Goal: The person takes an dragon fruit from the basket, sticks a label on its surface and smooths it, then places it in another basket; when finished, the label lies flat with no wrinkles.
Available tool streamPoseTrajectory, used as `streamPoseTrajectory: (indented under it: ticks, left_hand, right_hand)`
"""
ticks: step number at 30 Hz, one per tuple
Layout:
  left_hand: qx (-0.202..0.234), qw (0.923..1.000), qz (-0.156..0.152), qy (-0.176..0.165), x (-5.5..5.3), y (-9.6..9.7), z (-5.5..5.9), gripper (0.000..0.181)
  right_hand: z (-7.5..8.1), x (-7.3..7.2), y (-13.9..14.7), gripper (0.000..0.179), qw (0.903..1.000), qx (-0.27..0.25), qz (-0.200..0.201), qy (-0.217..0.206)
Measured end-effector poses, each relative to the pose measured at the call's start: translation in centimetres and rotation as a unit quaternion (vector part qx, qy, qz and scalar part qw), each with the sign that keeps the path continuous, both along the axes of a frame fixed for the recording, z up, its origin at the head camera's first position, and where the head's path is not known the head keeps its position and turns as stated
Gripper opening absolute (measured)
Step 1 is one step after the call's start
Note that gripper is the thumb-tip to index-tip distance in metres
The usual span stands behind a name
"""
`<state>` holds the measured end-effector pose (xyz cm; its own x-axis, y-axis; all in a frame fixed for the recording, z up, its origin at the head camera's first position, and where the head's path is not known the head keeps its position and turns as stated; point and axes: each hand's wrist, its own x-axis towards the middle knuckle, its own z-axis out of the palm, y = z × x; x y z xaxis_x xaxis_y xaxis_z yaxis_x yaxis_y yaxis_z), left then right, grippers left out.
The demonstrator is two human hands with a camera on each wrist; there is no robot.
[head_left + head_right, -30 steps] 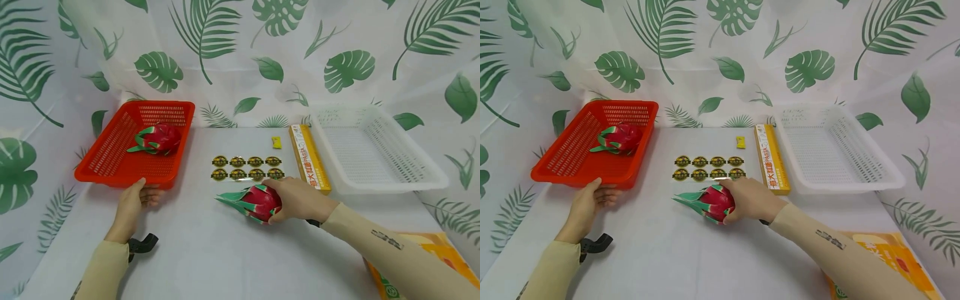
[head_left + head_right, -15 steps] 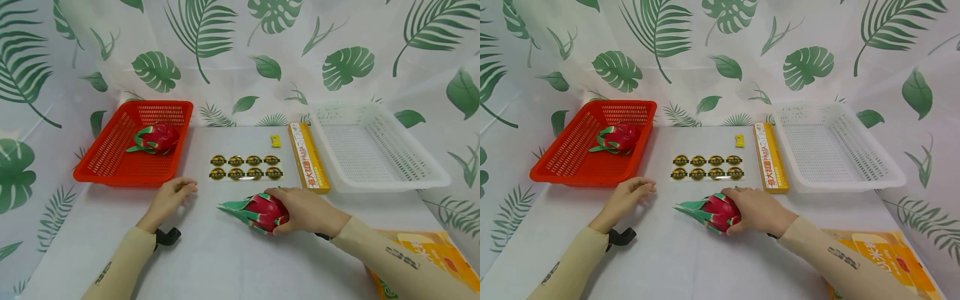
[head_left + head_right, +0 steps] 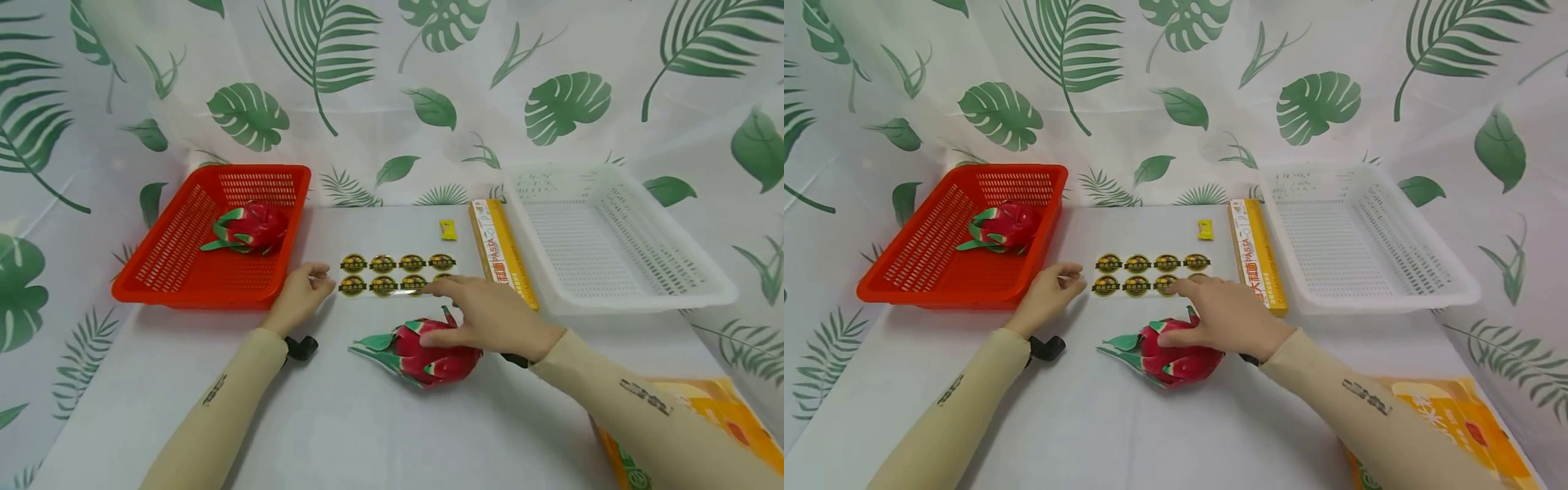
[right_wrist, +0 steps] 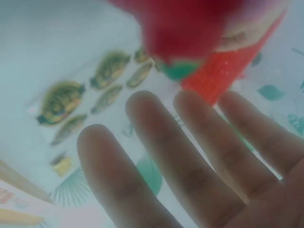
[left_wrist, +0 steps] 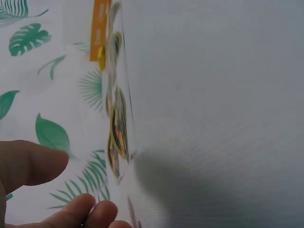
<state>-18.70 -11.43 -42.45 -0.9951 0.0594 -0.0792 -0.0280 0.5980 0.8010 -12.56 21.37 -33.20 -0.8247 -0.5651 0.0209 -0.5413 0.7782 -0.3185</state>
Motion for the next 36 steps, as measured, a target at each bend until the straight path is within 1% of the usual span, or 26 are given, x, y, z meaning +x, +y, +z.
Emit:
streamPoseTrajectory:
  ticks: [2,5,10,12,16,20,21,24,26,29,32,36]
  left_hand:
    - [-0.021,0.9997,-0.005,0.006,-0.9,0.1,-0.1,0.049]
    - [-0.062,0.9980,-0.012,0.009,-2.0,0.5,-0.3,0.054]
    - [-0.117,0.9926,-0.034,0.005,-3.4,1.3,-0.4,0.063]
    - [-0.135,0.9900,-0.042,0.001,-3.8,1.4,-0.5,0.069]
    - [-0.167,0.9845,-0.053,0.002,-4.1,1.5,-1.2,0.079]
    - [-0.180,0.9817,-0.057,0.023,-4.2,1.4,-1.6,0.077]
    - [-0.177,0.9822,-0.057,0.027,-4.2,1.4,-1.6,0.076]
    - [-0.169,0.9832,-0.060,0.033,-4.3,1.5,-1.5,0.071]
    - [-0.163,0.9842,-0.060,0.033,-4.4,1.5,-1.5,0.069]
    - [-0.159,0.9852,-0.057,0.030,-4.5,1.5,-1.4,0.068]
    - [-0.162,0.9848,-0.058,0.025,-4.8,1.3,-1.3,0.075]
    - [-0.175,0.9821,-0.065,0.022,-5.3,0.9,-0.9,0.083]
  right_hand:
    - [0.3,-1.6,-0.8,0.065,0.9999,-0.008,0.003,-0.007]
    - [0.4,-4.1,-2.1,0.053,0.9997,-0.003,0.010,-0.021]
    - [0.0,-7.8,-4.1,0.044,0.9981,0.018,0.015,-0.057]
    - [-0.1,-9.3,-5.1,0.043,0.9969,0.031,0.010,-0.072]
    - [-0.8,-12.1,-7.3,0.044,0.9935,0.064,0.016,-0.093]
    - [-1.8,-14.7,-9.5,0.044,0.9881,0.093,0.035,-0.117]
    - [-2.1,-15.2,-9.9,0.044,0.9868,0.098,0.038,-0.124]
    - [-3.1,-16.5,-11.0,0.042,0.9825,0.113,0.042,-0.142]
    - [-3.6,-17.1,-11.7,0.043,0.9794,0.126,0.045,-0.151]
    - [-4.2,-17.7,-12.8,0.043,0.9764,0.145,0.049,-0.152]
    - [-4.5,-18.3,-13.9,0.041,0.9769,0.148,0.055,-0.144]
    - [-5.0,-18.9,-14.9,0.036,0.9794,0.133,0.066,-0.137]
